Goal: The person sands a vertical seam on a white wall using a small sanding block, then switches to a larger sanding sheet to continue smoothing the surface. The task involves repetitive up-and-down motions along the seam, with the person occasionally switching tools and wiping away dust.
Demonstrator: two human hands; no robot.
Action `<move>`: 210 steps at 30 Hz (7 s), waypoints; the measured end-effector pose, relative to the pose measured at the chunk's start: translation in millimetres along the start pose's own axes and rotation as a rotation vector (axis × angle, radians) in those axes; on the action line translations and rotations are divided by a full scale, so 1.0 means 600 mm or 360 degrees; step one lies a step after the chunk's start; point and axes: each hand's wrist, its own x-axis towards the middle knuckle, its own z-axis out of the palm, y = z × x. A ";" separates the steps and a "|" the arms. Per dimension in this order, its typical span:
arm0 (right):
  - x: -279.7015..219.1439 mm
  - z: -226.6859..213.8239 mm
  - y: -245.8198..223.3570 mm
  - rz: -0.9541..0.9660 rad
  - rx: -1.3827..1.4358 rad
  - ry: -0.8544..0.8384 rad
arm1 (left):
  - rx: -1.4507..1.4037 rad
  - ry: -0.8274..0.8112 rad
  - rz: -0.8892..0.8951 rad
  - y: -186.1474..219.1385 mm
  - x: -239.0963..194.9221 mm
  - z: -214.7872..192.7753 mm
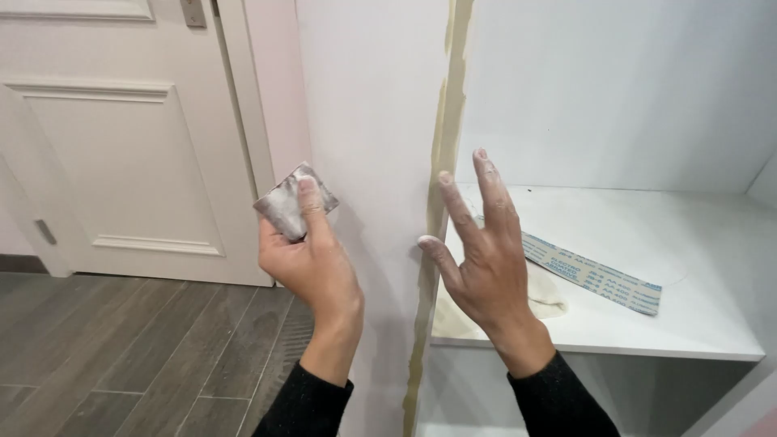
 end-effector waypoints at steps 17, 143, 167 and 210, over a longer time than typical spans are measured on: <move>0.087 0.003 -0.059 -0.0467 -0.0823 -0.0119 | -0.0002 0.0022 -0.0385 -0.015 0.088 -0.042; 0.041 -0.102 -0.032 0.0459 0.1009 0.0035 | -0.0037 -0.1437 -0.0696 0.056 -0.049 -0.001; 0.041 -0.123 0.007 0.0851 0.1445 -0.0196 | 0.0157 -0.1169 0.0743 -0.006 -0.076 -0.011; 0.009 -0.042 -0.046 0.0850 0.0885 -0.0035 | 0.0946 -0.1326 0.1418 -0.180 0.008 -0.089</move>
